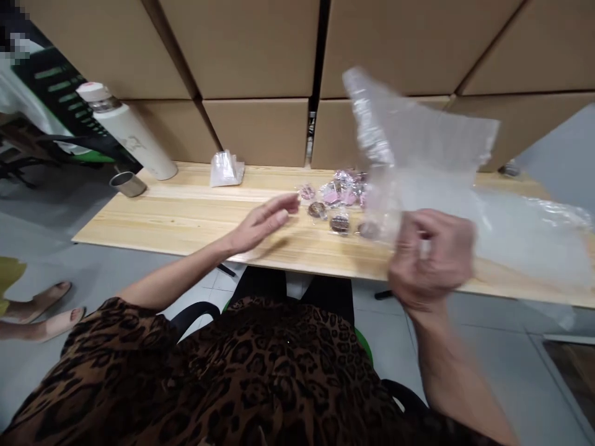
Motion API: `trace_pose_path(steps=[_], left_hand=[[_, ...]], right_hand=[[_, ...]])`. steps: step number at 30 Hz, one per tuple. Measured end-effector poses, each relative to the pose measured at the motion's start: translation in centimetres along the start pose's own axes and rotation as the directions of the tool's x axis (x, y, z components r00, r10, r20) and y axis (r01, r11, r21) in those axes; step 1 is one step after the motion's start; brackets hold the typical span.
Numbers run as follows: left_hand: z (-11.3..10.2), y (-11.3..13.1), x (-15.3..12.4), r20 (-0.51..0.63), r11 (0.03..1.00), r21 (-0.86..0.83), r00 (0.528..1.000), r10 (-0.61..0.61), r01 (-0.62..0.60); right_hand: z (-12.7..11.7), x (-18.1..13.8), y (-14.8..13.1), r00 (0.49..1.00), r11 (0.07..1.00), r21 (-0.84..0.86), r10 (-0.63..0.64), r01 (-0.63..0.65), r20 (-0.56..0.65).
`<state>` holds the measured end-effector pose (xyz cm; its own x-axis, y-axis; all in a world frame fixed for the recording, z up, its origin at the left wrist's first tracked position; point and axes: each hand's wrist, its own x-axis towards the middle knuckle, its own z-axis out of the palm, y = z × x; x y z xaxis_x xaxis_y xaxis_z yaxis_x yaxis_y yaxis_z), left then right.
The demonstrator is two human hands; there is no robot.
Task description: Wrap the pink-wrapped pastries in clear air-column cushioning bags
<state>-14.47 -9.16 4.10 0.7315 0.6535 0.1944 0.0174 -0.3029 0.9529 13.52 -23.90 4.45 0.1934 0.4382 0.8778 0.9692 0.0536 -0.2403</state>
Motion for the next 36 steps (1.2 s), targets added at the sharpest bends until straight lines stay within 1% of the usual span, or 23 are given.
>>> trace_pose_path(steps=[1, 2, 3, 4, 5, 6, 8, 10, 12, 15, 17, 18, 20, 22, 24, 26, 27, 28, 29, 30, 32, 34, 36], left_hand=[[2.0, 0.5, -0.2, 0.047, 0.987, -0.154, 0.998, -0.039, 0.046], [3.6, 0.7, -0.3, 0.065, 0.953, -0.283, 0.994, -0.089, 0.104], [4.9, 0.9, -0.3, 0.05, 0.908, -0.392, 0.988, -0.143, 0.151], [5.7, 0.9, -0.3, 0.021, 0.861, -0.475, 0.981, -0.195, 0.181], [6.1, 0.7, -0.4, -0.023, 0.822, -0.535, 0.97, -0.244, 0.194], [6.1, 0.4, -0.5, -0.077, 0.795, -0.575, 0.955, -0.287, 0.192], [5.0, -0.2, -1.0, -0.19, 0.78, -0.6, 0.916, -0.354, 0.177], [2.9, -0.8, -2.1, -0.284, 0.8, -0.568, 0.868, -0.408, 0.191], [0.3, -1.1, -3.6, -0.362, 0.842, -0.484, 0.821, -0.441, 0.239], [-3.2, -0.9, -6.2, -0.505, 0.897, -0.325, 0.748, -0.431, 0.298], [-5.1, -0.3, -7.9, -0.564, 0.904, -0.261, 0.706, -0.428, 0.338], [-5.9, 0.1, -8.8, -0.575, 0.899, -0.245, 0.692, -0.436, 0.362], [-7.3, 1.0, -10.3, -0.556, 0.877, -0.208, 0.685, -0.47, 0.434], [-8.6, 1.7, -11.6, -0.532, 0.845, -0.152, 0.679, -0.507, 0.512], [-9.6, 2.0, -12.8, -0.541, 0.821, -0.097, 0.663, -0.518, 0.563], [-10.4, 1.8, -13.8, -0.588, 0.815, -0.053, 0.641, -0.492, 0.577], [-10.7, 1.5, -14.3, -0.615, 0.812, -0.032, 0.629, -0.476, 0.583], [-11.0, 1.3, -14.6, -0.638, 0.808, -0.013, 0.617, -0.461, 0.589], [-11.2, 1.0, -14.9, -0.656, 0.801, 0.004, 0.606, -0.45, 0.599], [-11.4, 0.8, -15.1, -0.665, 0.79, 0.019, 0.598, -0.447, 0.613], [-11.6, 0.7, -15.4, -0.673, 0.768, 0.044, 0.587, -0.45, 0.639], [-11.5, 0.8, -15.6, -0.682, 0.76, 0.05, 0.578, -0.449, 0.649], [-11.3, 0.9, -15.7, -0.695, 0.763, 0.038, 0.565, -0.444, 0.645]], right_hand=[[1.5, -0.6, -1.2, 0.991, 0.99, 0.043, -0.133, 0.133, -0.002], [2.7, -1.2, -2.6, 0.97, 0.966, 0.08, -0.244, 0.244, -0.01], [3.6, -1.7, -4.0, 0.94, 0.932, 0.128, -0.339, 0.34, -0.028], [4.3, -2.2, -5.3, 0.916, 0.9, 0.188, -0.4, 0.394, -0.006], [4.6, -2.7, -6.4, 0.9, 0.873, 0.25, -0.435, 0.418, 0.014], [4.8, -3.2, -7.3, 0.892, 0.854, 0.312, -0.45, 0.416, 0.043], [4.9, -3.9, -7.9, 0.889, 0.836, 0.4, -0.447, 0.376, 0.098], [4.8, -3.9, -7.1, 0.903, 0.845, 0.422, -0.411, 0.327, 0.123], [4.8, -3.1, -5.3, 0.93, 0.885, 0.387, -0.337, 0.26, 0.147], [4.9, -1.0, -1.8, 0.962, 0.952, 0.288, -0.169, 0.103, 0.216], [5.1, 0.5, 0.5, 0.96, 0.973, 0.23, -0.033, -0.033, 0.276], [5.3, 1.1, 1.4, 0.948, 0.973, 0.211, 0.027, -0.098, 0.318], [5.9, 1.9, 2.8, 0.891, 0.963, 0.183, 0.102, -0.201, 0.441], [6.5, 2.0, 3.5, 0.796, 0.957, 0.168, 0.092, -0.236, 0.598], [6.9, 1.7, 3.3, 0.669, 0.962, 0.175, 0.011, -0.21, 0.743], [7.0, 1.2, 2.7, 0.536, 0.967, 0.21, -0.102, -0.143, 0.838], [7.0, 1.0, 2.3, 0.484, 0.967, 0.23, -0.15, -0.11, 0.862], [6.9, 0.8, 2.0, 0.447, 0.965, 0.248, -0.186, -0.084, 0.875], [6.8, 0.6, 1.7, 0.424, 0.962, 0.264, -0.211, -0.069, 0.881], [6.8, 0.5, 1.6, 0.416, 0.958, 0.277, -0.226, -0.067, 0.881], [6.6, 0.3, 1.5, 0.415, 0.95, 0.3, -0.237, -0.092, 0.878], [6.6, 0.3, 1.7, 0.421, 0.939, 0.31, -0.224, -0.15, 0.879], [6.8, 0.5, 1.9, 0.42, 0.914, 0.301, -0.169, -0.27, 0.892]])
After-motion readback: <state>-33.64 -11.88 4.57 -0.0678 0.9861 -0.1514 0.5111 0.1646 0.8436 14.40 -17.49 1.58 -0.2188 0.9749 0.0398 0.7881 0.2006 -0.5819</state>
